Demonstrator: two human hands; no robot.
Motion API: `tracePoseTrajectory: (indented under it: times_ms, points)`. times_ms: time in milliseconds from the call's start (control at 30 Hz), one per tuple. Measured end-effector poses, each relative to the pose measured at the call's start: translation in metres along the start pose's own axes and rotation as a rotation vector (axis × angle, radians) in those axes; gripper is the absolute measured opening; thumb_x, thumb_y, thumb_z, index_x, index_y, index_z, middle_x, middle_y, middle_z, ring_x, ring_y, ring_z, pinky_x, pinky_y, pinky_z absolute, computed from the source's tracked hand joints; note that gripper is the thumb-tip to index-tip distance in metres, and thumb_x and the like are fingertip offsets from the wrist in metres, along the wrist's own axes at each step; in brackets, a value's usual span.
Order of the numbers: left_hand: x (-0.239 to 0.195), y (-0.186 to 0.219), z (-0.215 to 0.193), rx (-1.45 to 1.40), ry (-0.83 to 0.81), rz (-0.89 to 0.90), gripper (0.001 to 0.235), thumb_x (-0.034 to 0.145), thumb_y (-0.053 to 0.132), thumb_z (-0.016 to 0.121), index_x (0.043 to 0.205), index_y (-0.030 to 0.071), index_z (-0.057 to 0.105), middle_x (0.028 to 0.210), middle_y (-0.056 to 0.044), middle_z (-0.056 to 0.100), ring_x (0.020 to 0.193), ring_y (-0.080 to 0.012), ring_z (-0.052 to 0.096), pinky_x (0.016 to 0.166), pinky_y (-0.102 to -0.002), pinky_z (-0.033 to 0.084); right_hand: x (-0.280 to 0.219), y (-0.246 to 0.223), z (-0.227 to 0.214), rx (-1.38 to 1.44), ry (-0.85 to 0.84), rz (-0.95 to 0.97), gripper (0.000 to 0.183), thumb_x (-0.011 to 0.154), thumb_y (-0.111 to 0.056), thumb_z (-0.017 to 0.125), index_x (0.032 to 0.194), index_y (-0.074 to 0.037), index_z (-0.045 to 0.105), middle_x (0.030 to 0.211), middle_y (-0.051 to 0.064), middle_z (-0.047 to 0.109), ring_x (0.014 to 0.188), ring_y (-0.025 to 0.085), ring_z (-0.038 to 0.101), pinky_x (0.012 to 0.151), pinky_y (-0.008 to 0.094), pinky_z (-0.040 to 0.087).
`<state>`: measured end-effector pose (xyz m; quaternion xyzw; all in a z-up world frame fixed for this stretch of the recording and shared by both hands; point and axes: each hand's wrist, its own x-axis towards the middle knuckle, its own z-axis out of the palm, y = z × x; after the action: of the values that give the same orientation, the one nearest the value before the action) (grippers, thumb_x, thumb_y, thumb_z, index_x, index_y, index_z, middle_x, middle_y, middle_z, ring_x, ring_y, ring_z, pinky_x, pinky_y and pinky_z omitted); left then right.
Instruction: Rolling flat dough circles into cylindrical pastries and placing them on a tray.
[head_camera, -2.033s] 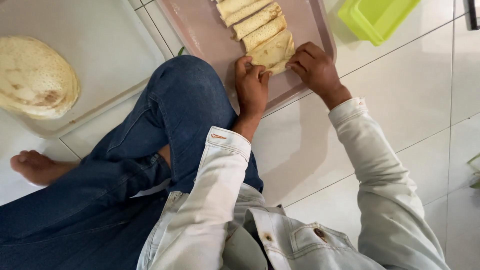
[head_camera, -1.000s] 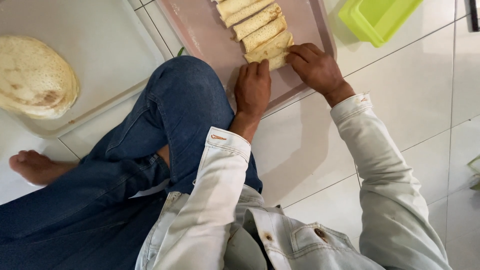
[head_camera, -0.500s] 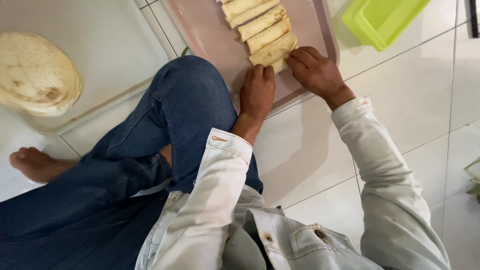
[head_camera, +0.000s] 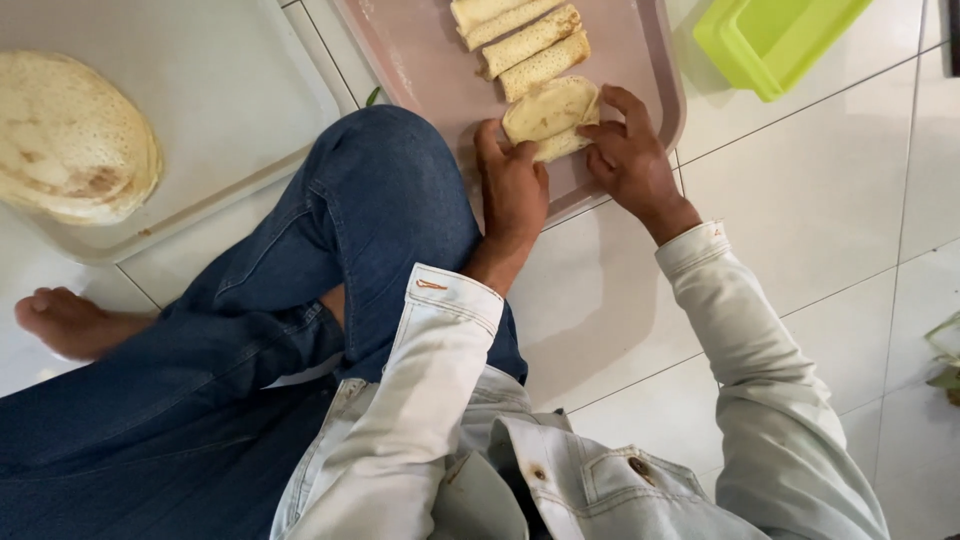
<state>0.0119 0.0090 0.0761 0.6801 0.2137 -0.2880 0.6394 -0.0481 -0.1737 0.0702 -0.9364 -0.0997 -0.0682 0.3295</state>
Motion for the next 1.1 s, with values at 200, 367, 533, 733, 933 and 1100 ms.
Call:
tracePoseTrajectory:
  times_ms: [200,367,533,733,933,1100]
  points:
    - [0.02,-0.056,0.003,0.613,0.036,0.713,0.028,0.078,-0.013,0.068,0.102,-0.001,0.076,0.131,-0.021,0.051,0.115,-0.0377,0.058,0.101,-0.04,0.05,0.005,-0.004,-0.001,0.048,0.009,-0.062,0.022,0.098,0.018,0.065,0.119,0.014,0.064,0.147,0.031,0.045,0.124,0.047,0.06,0.108,0.05,0.056]
    - [0.027,-0.071,0.006,0.789,0.064,0.831,0.018,0.084,0.001,0.076,0.102,0.002,0.073,0.119,-0.016,0.057,0.112,-0.0378,0.064,0.094,-0.045,0.058,-0.007,0.012,0.011,-0.278,0.042,-0.08,0.019,0.094,-0.002,0.068,0.112,-0.002,0.076,0.132,0.016,0.066,0.102,0.031,0.076,0.091,0.036,0.062]
    - [0.033,-0.077,0.004,0.826,0.09,0.944,0.021,0.087,0.002,0.074,0.107,0.0,0.067,0.117,-0.018,0.059,0.105,-0.0371,0.067,0.09,-0.043,0.059,-0.007,0.016,0.01,-0.424,0.051,-0.15,0.017,0.097,-0.007,0.067,0.112,-0.005,0.074,0.13,0.013,0.067,0.102,0.027,0.076,0.089,0.032,0.063]
    - [0.043,-0.09,0.009,0.856,0.112,0.919,0.021,0.087,0.006,0.073,0.105,0.001,0.065,0.116,-0.013,0.061,0.103,-0.032,0.07,0.089,-0.038,0.06,-0.016,0.023,0.015,-0.435,0.06,-0.104,0.021,0.102,-0.015,0.064,0.116,-0.002,0.073,0.128,0.011,0.063,0.099,0.027,0.076,0.083,0.033,0.063]
    - [0.028,-0.067,0.001,0.867,0.109,1.061,0.018,0.082,0.0,0.075,0.098,-0.002,0.068,0.107,-0.014,0.062,0.097,-0.0335,0.066,0.087,-0.039,0.057,-0.01,0.02,0.01,-0.361,0.045,-0.075,0.027,0.106,-0.022,0.06,0.118,-0.001,0.073,0.129,0.009,0.062,0.1,0.028,0.075,0.082,0.034,0.063]
    - [0.035,-0.078,0.005,0.933,0.147,1.135,0.014,0.085,-0.002,0.073,0.098,-0.003,0.068,0.105,-0.015,0.063,0.094,-0.0321,0.064,0.085,-0.038,0.057,-0.005,0.019,0.007,-0.38,0.042,-0.111,0.027,0.105,-0.022,0.061,0.117,-0.001,0.074,0.128,0.009,0.064,0.1,0.027,0.076,0.082,0.031,0.062]
